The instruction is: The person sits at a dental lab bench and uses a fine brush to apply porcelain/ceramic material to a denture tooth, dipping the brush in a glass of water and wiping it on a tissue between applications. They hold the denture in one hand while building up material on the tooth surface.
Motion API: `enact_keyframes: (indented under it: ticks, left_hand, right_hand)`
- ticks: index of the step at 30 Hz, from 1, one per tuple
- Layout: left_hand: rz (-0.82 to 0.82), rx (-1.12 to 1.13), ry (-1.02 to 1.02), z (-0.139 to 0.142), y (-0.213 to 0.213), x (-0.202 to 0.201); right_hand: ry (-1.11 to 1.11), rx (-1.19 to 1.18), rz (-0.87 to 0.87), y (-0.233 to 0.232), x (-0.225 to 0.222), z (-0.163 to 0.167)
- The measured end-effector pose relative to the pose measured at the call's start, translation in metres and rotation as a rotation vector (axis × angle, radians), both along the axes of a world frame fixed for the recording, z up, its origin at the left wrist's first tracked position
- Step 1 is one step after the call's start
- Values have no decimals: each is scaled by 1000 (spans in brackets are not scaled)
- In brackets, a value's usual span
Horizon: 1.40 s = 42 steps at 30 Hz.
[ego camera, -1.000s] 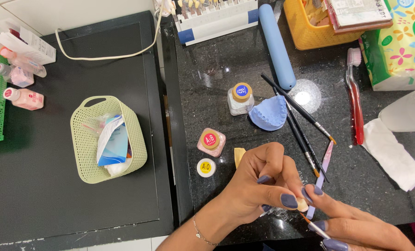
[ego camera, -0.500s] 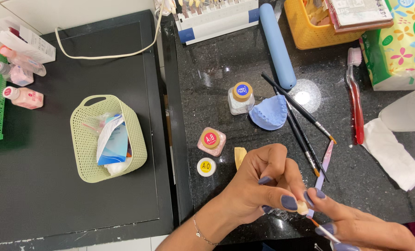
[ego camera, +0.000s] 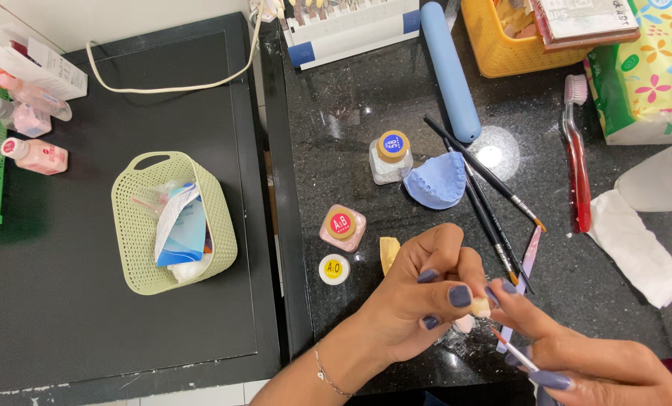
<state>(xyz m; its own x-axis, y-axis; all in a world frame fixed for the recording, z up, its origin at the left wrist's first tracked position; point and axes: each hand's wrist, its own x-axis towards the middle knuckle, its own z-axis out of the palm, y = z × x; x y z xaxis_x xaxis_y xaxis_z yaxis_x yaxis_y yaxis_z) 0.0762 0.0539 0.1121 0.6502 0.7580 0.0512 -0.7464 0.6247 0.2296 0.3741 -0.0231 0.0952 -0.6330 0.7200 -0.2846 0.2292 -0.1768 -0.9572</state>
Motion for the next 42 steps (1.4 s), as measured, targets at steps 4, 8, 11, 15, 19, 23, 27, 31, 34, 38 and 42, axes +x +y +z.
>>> enact_keyframes:
  ticks: [4,8,11,15,19,23,27,31,34,38,42]
  left_hand:
    - [16,-38,5,3,1,2]
    - [54,-46,6,6,1,4]
    - [59,-45,-5,6,2,4]
    - [70,-44,46,6,3,4]
    - [85,-35,41,5,3,4]
    - [99,-16,31,4,4,5]
    - [94,-27,48,4,4,3]
    - [89,-25,47,4,3,3]
    - [100,-6,10,2,3,4]
    - [104,-17,49,1,2,3]
    - [102,-8,34,1,3,3]
  right_hand:
    - [-37,110,-64,13,-28,25]
    - [182,633,-365,8,-68,43]
    - [209,686,-450,3,-82,47]
    - [66,685,-475,-1,-81,45]
    - [77,649,-479,-2,-85,47]
    - [185,616,-565,3,-93,54]
    - [143,692,-339,14,-83,57]
    - [162,681,-396,6,-79,51]
    - [134,624,-492,-2,-87,49]
    - [88,694,-490,3,-91,56]
    - [167,677,-349,18,-83,59]
